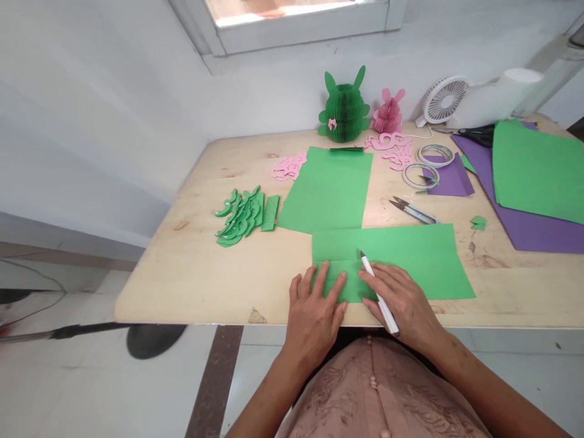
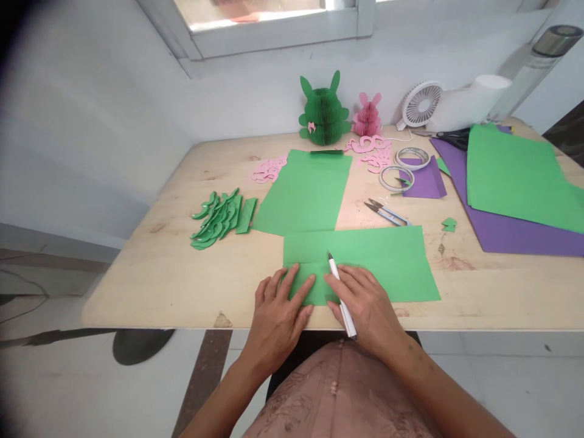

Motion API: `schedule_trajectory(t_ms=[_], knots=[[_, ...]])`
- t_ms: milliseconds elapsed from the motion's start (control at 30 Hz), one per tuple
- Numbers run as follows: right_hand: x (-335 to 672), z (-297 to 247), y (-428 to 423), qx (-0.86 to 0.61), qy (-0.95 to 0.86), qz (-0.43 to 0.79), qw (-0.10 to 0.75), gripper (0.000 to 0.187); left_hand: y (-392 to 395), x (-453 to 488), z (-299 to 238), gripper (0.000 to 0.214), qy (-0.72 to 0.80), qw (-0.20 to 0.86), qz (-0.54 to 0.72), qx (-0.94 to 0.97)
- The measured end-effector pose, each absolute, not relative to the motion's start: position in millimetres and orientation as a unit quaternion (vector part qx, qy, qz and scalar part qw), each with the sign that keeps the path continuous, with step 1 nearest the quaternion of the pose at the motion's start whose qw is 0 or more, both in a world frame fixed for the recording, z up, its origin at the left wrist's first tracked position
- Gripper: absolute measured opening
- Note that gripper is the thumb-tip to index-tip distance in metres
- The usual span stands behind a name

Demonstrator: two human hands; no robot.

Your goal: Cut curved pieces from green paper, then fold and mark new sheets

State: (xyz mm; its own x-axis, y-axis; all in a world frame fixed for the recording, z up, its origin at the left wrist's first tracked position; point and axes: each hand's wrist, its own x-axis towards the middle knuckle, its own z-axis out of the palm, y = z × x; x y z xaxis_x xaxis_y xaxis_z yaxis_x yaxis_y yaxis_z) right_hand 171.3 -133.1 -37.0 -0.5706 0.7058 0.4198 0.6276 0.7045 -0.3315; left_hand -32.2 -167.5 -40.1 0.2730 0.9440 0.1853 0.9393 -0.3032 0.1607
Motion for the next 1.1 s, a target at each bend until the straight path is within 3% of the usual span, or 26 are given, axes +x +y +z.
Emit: schedule_trajectory(t_ms=[1100], knots=[[170.8, -37.7, -133.4, -0.380, -0.888, 0.056, 0.254, 0.039, -161.1, -36.2, -33.4, 0.042, 0.578, 0.020, 0.120, 0.807]])
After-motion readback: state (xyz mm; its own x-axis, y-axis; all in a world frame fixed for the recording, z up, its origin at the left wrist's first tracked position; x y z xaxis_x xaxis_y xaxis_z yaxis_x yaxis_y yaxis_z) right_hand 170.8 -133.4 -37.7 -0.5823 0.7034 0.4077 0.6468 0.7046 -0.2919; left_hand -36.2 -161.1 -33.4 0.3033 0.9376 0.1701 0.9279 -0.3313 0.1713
